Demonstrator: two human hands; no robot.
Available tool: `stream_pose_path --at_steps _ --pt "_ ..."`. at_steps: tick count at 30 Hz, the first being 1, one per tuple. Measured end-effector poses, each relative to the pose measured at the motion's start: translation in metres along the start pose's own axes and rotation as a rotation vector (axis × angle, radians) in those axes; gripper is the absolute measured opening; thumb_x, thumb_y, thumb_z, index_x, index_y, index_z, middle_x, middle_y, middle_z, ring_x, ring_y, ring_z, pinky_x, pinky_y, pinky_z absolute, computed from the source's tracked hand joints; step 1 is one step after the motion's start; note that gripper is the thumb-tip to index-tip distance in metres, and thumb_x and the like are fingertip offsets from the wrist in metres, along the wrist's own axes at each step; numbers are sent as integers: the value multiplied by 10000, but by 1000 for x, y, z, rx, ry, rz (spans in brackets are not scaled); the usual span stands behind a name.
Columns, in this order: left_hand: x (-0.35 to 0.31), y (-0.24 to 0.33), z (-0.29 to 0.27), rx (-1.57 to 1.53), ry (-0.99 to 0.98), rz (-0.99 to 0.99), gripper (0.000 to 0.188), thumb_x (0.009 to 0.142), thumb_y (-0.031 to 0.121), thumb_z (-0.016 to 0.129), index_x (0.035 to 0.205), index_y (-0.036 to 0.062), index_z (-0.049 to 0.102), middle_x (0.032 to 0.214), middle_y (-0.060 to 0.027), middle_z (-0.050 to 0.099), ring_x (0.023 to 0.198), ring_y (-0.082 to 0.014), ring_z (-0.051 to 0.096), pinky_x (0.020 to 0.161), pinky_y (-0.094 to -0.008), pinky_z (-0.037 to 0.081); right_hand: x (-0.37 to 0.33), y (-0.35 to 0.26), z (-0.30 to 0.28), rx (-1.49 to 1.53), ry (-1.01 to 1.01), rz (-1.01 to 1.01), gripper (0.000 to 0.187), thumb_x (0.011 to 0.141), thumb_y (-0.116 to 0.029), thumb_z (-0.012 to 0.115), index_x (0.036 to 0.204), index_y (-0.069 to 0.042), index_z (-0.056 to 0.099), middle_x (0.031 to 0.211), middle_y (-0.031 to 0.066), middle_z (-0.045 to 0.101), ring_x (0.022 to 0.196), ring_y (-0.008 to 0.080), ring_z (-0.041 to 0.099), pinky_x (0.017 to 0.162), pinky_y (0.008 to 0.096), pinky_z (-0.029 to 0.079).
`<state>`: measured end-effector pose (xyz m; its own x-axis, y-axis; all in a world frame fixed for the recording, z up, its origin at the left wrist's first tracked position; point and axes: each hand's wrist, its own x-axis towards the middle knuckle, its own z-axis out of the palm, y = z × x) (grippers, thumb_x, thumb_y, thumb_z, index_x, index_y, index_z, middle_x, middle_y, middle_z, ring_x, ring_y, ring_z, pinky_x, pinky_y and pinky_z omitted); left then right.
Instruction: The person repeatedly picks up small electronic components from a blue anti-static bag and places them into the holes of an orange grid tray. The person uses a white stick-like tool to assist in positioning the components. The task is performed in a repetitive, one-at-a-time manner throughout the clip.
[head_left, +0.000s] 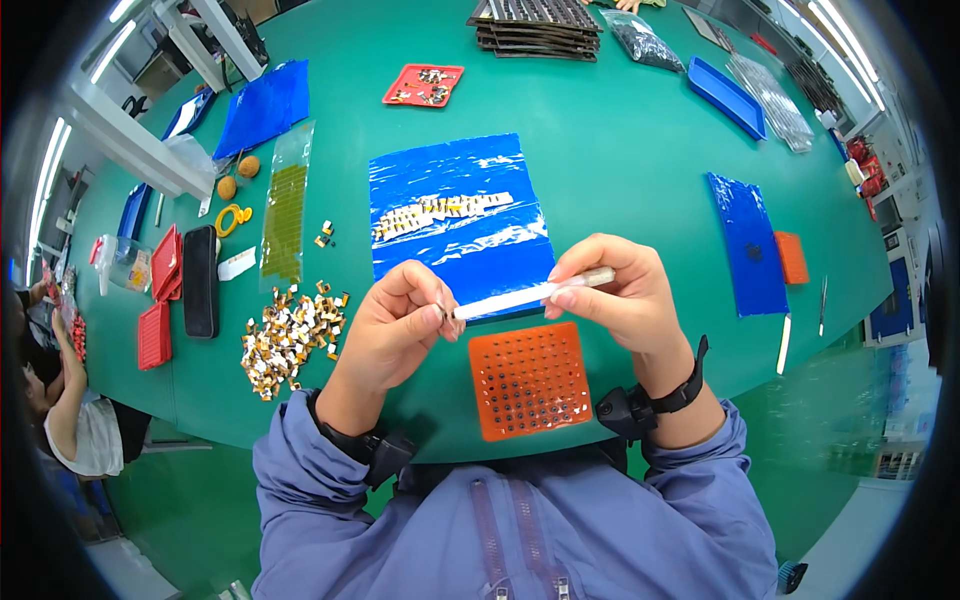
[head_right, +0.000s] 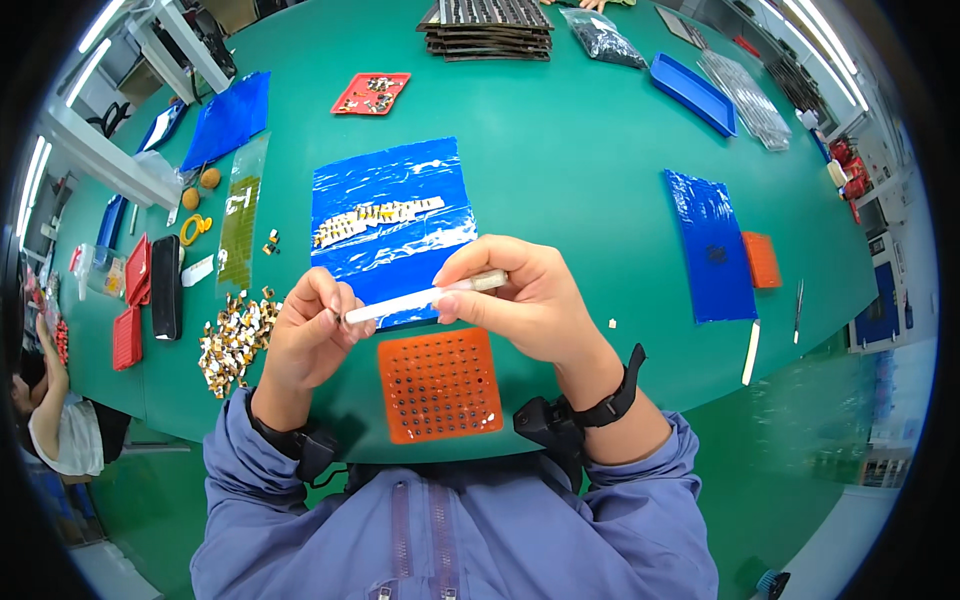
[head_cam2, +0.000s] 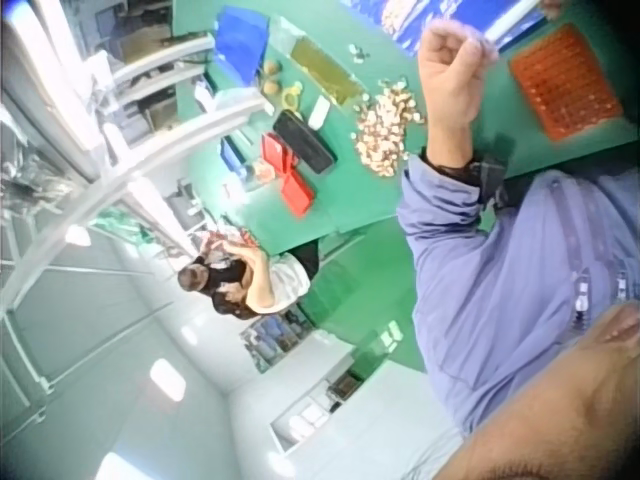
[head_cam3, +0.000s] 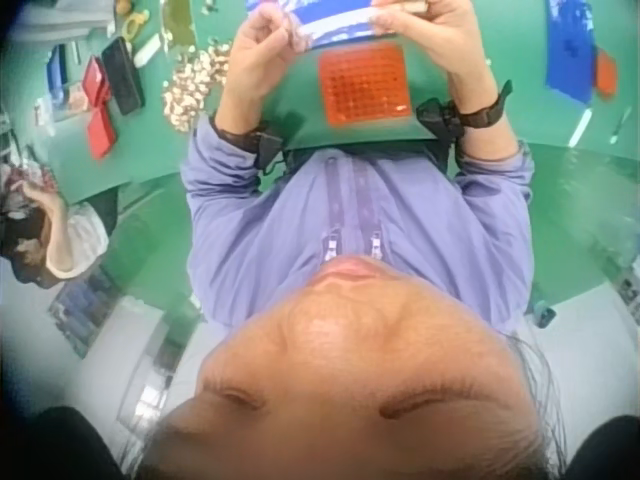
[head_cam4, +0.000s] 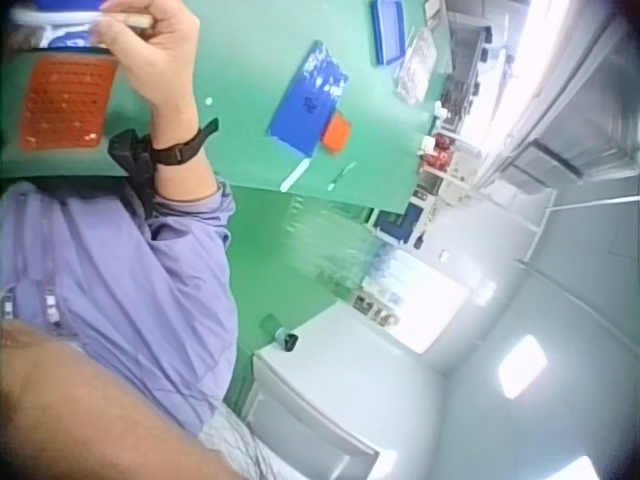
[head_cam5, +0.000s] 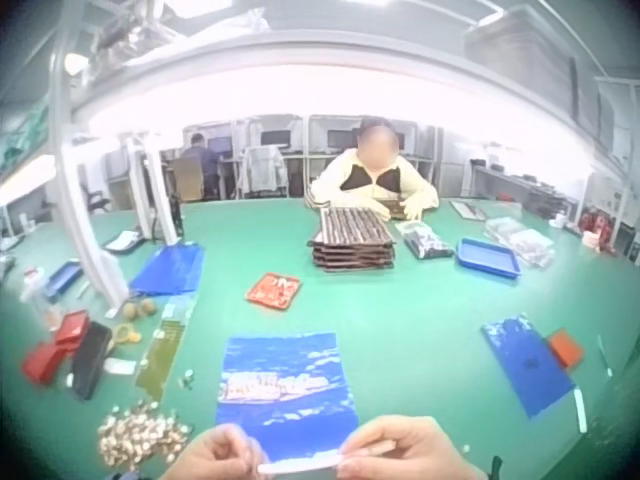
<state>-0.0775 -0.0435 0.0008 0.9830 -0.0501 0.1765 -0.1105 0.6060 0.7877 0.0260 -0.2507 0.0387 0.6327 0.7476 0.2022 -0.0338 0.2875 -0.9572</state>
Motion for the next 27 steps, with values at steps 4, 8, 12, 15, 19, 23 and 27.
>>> stream_pose_path --at_steps 4,8,12,15,19,23,27 --pt "0 1 3 5 -75 36 130 837 154 554 820 99 437 683 -20 465 660 -136 493 679 -318 406 -1 4 2 11 -33 1 117 785 1 589 899 21 565 783 57 595 731 89 567 620 197 439" --pt "-1 -2 3 -63 -107 55 113 824 115 563 819 82 455 707 -36 480 688 -148 497 673 -298 403 0 5 3 28 -44 -2 117 785 -5 591 896 22 566 795 57 596 729 91 568 620 200 439" --pt "-1 -2 3 -79 -105 57 108 818 96 568 822 72 463 715 -40 488 702 -155 499 673 -293 402 0 4 4 47 -40 26 101 788 -17 591 882 16 573 775 53 596 721 85 564 603 198 431" --pt "-2 -3 2 -58 -106 67 109 818 96 567 830 71 462 714 -39 488 697 -152 497 670 -295 399 0 2 3 -58 -45 60 75 801 -41 580 859 6 583 754 52 597 695 77 555 590 207 429" --pt "-1 0 2 11 -77 79 127 814 109 572 822 73 451 711 -41 487 682 -154 481 660 -304 392 2 -2 4 -378 -57 -96 91 818 -85 561 839 1 586 726 58 594 642 103 546 573 237 429" --pt "-2 -2 8 23 -56 75 161 810 129 581 802 84 427 691 -38 474 668 -161 462 649 -313 384 -2 -5 2 -498 -119 -53 114 825 -105 548 850 0 583 746 80 590 661 140 560 604 249 440" --pt "-7 0 12 40 -46 45 223 791 142 613 758 113 394 662 -14 443 636 -131 441 621 -292 362 -8 0 3 -463 -81 -310 97 776 -118 602 815 -31 587 754 81 605 664 189 592 583 279 461"
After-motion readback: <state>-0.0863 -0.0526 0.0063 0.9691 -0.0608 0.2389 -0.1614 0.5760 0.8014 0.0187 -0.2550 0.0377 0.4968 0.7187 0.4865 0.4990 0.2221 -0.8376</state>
